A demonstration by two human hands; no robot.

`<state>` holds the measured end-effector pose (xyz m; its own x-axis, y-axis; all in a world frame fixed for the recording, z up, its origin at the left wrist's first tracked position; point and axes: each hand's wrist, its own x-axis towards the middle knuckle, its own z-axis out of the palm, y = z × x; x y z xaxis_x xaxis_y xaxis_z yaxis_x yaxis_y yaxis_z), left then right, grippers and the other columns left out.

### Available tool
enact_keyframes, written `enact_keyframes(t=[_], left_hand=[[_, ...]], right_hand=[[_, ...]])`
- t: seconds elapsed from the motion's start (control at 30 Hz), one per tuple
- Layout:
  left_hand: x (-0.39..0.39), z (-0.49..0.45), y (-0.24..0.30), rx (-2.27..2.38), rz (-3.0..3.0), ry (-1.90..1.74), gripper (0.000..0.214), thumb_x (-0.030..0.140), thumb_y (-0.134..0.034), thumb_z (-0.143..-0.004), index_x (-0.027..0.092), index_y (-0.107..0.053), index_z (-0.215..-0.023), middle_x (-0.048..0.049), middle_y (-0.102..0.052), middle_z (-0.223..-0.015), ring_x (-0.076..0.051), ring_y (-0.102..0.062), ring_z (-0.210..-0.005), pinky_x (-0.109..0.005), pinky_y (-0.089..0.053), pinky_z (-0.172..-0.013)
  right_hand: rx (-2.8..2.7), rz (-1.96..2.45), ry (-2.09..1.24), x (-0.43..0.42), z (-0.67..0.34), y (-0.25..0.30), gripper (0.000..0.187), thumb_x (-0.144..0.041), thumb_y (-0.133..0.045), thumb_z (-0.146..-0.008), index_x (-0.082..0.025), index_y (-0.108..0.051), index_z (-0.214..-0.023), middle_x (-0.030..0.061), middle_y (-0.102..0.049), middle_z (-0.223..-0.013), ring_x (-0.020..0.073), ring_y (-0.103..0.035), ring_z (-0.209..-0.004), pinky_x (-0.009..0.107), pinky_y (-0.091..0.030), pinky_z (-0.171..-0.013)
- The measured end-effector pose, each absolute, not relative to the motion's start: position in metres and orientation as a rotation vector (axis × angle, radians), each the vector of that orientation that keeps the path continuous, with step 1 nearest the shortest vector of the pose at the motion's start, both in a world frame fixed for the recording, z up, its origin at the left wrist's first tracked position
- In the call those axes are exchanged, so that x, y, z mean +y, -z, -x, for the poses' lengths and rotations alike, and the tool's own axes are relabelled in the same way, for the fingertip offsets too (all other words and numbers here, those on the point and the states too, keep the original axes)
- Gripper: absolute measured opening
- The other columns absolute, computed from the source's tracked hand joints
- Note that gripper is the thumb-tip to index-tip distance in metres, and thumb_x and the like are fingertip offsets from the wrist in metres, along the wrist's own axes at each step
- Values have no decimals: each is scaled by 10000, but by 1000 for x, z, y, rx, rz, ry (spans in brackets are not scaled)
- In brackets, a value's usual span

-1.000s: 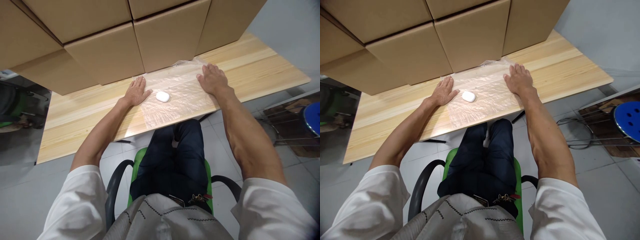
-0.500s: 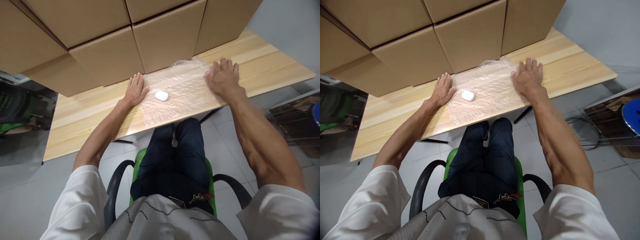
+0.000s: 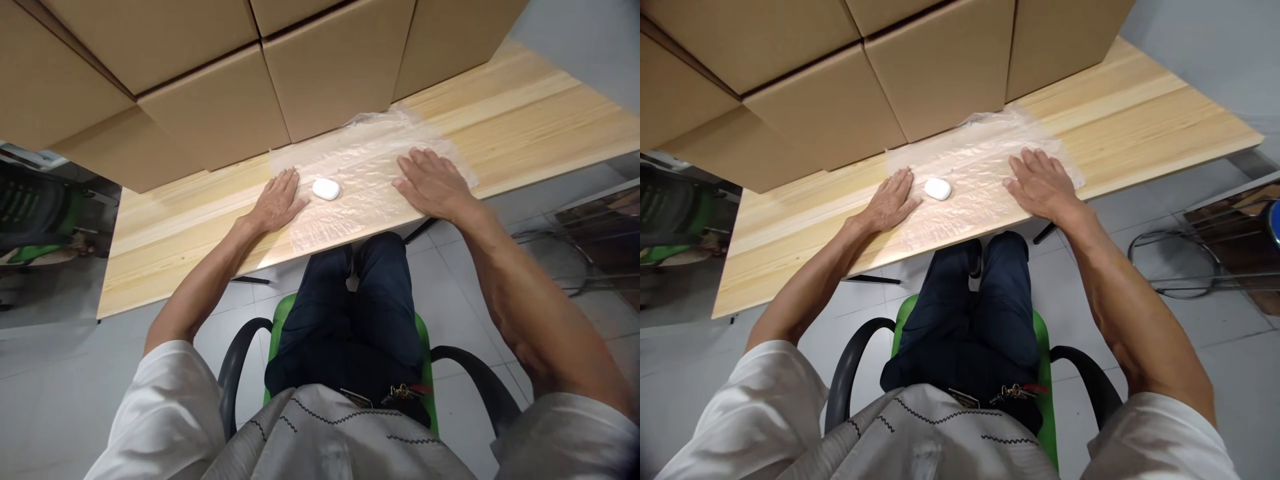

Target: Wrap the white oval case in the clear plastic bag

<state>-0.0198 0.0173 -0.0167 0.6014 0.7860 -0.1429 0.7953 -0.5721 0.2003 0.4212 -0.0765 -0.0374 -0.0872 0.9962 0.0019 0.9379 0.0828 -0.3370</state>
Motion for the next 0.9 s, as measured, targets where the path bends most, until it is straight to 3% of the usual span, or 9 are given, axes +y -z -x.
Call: enact_keyframes(t=[0.1, 0.2, 0.3, 0.33, 0.4, 0.47, 0.63, 0.77, 0.9], left_hand=[[14, 22, 17, 1310, -2576, 53, 1339, 1090, -142, -1146, 130, -249, -2073, -253, -183, -2163, -474, -144, -2049, -635, -123, -1662], [13, 23, 18, 1302, -2577, 24, 1336, 1115, -194, -1134, 169, -259, -2075, -247, -190, -2163, -488, -154, -2046, -659, -128, -1656], [13, 25, 20, 1290, -2573, -8, 1326, 1137, -254, -1118, 222, -267, -2079, -228, -202, -2165, -483, -162, -2045, -655, -131, -1653], [12, 25, 20, 1291, -2569, -14, 1332, 1142, -262, -1114, 224, -267, -2080, -230, -207, -2164, -482, -163, -2045, -655, -129, -1653], [12, 26, 20, 1299, -2561, -19, 1347, 1146, -266, -1110, 212, -266, -2080, -236, -212, -2162, -481, -162, -2046, -656, -123, -1653], [10, 26, 21, 1301, -2557, -34, 1347, 1145, -276, -1110, 208, -279, -2078, -235, -216, -2162, -482, -162, -2046, -659, -124, -1653], [7, 26, 25, 1273, -2539, -102, 1315, 1126, -301, -1125, 208, -327, -2066, -223, -236, -2161, -485, -177, -2042, -664, -117, -1658], [3, 27, 26, 1236, -2516, -196, 1226, 1086, -312, -1157, 249, -375, -2050, -197, -328, -2143, -468, -234, -2032, -675, -106, -1665], [-5, 26, 23, 1179, -2490, -276, 1161, 1054, -321, -1179, 279, -395, -2041, -176, -394, -2121, -478, -254, -2024, -722, -81, -1663]], right_hand=[[-2055, 1976, -338, -86, -427, 28, 811, -677, -384, -1254, -363, -484, -1995, 120, -470, -2084, 584, -304, -1958, 905, -267, -1551], [-2035, 1906, -288, -94, -397, 12, 755, -636, -346, -1276, -392, -522, -1969, 94, -556, -2030, 532, -343, -1954, 832, -319, -1570], [-2123, 1743, -262, -96, -343, -3, 740, -538, -396, -1277, -214, -589, -1914, 176, -537, -2031, 495, -448, -1908, 698, -390, -1581], [-2166, 1691, -262, -94, -323, -6, 724, -527, -432, -1273, -178, -627, -1877, 205, -560, -2006, 511, -503, -1865, 695, -435, -1552], [-2219, 1640, -263, -90, -288, -8, 653, -541, -486, -1272, -239, -692, -1813, 209, -685, -1877, 540, -643, -1708, 741, -578, -1391], [-2255, 1631, -245, -84, -264, -6, 622, -555, -539, -1267, -260, -708, -1788, 233, -732, -1786, 558, -703, -1586, 745, -639, -1257], [-2320, 1663, -142, -75, -249, 8, 717, -637, -649, -1233, -291, -623, -1861, 265, -739, -1715, 593, -707, -1494, 753, -625, -1180], [-2292, 1633, -79, -70, -261, 18, 713, -697, -557, -1256, -354, -600, -1879, 232, -789, -1611, 567, -722, -1445, 744, -647, -1129], [-2268, 1621, -59, -69, -266, 24, 741, -726, -493, -1274, -398, -541, -1937, 185, -804, -1615, 530, -716, -1480, 742, -657, -1194]])
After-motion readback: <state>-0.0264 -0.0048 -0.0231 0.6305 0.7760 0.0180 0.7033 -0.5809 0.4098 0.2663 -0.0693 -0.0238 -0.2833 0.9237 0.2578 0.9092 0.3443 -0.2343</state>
